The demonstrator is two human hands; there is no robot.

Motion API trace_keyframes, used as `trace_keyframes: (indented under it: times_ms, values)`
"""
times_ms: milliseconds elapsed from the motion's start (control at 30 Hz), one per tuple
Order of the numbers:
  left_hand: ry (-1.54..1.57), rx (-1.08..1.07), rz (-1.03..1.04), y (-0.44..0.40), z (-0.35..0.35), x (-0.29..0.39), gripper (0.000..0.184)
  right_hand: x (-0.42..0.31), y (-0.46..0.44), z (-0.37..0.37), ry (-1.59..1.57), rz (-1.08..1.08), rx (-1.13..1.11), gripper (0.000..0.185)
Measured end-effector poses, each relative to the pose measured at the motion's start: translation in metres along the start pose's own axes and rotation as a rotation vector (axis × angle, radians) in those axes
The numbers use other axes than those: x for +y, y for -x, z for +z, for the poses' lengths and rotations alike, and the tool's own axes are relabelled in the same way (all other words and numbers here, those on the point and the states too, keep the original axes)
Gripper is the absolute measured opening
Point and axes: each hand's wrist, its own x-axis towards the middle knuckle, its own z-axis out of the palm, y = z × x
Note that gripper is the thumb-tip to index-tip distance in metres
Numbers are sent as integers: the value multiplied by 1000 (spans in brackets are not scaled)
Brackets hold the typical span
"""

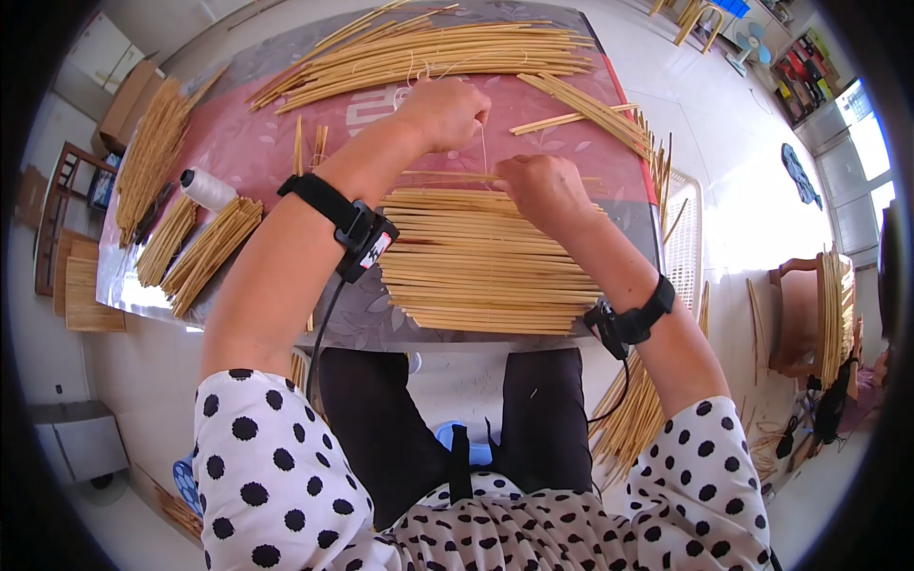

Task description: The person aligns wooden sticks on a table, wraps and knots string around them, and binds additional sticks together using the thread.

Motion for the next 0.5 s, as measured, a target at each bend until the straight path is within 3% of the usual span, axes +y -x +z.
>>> trace_keyframes:
  times_ms: [267,500]
  values:
    - [-63,64,-61,1,7,4,10,6,0,11,-14,-82,117,8]
    - [-203,258,-151,-1,18,4,7,1,-10,2,133,7,-99,8]
